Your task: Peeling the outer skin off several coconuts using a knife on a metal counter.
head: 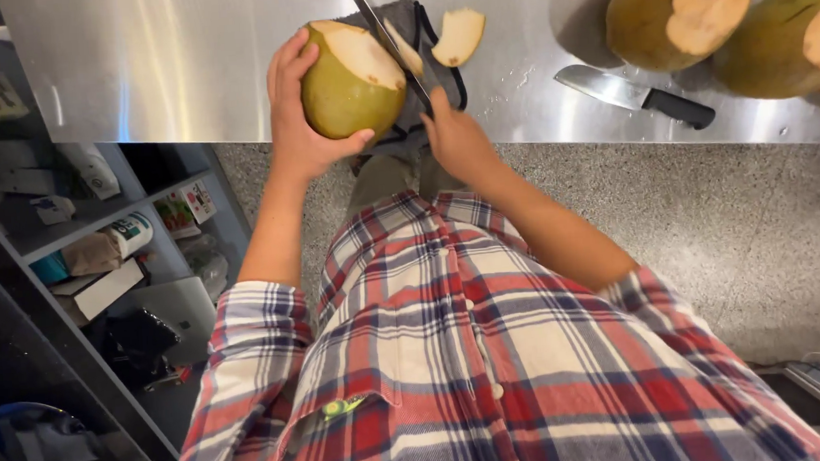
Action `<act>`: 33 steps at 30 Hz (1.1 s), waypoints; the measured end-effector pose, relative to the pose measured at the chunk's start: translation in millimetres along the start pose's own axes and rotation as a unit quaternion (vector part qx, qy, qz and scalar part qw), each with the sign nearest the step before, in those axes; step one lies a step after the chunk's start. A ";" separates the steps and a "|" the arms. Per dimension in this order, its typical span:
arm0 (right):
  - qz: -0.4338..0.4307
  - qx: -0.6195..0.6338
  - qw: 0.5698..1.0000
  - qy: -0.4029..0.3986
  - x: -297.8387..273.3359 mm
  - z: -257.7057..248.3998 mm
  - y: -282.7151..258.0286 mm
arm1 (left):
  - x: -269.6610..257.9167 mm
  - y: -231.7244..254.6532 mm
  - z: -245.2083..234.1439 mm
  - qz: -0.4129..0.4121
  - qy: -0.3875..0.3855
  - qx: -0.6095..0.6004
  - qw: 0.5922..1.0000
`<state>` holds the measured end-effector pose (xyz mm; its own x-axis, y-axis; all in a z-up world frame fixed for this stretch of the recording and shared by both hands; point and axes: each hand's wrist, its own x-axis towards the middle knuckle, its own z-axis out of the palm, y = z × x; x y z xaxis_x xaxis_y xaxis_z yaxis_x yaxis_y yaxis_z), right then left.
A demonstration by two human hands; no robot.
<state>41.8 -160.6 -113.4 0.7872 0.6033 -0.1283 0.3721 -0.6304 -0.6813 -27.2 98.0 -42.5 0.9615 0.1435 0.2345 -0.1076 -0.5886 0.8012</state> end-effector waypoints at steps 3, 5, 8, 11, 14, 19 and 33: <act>-0.005 0.000 1.000 0.009 20.8 17.4 14.0 | -1.8 -10.0 -1.1 0.020 0.019 -0.028 0.999; -0.022 0.002 1.000 0.012 -3.2 11.3 10.5 | -1.6 -8.4 -1.6 0.020 0.000 -0.032 0.999; -0.046 0.009 0.999 0.028 -13.6 17.9 10.9 | -0.5 -12.9 -5.2 0.027 -0.014 -0.038 0.999; -0.059 -0.001 0.997 0.045 19.4 30.7 28.4 | 3.8 -18.4 -2.4 0.014 -0.007 -0.052 0.999; -0.041 -0.010 0.999 0.034 8.3 29.5 15.0 | -5.0 -13.8 -4.2 0.002 -0.023 -0.057 0.998; -0.018 -0.012 0.999 0.032 2.8 36.5 23.1 | 4.7 -19.5 -3.3 0.030 -0.019 -0.065 0.997; 0.068 0.386 0.920 0.015 18.9 -22.5 -46.5 | -38.7 -30.1 -35.9 -0.119 -0.043 -0.192 0.973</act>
<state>50.4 -130.9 -67.9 0.8186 0.5226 -0.2382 -0.1821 -0.1572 -0.9706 -70.2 138.8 -56.0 0.9865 0.1629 -0.0172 0.0505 -0.2029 0.9779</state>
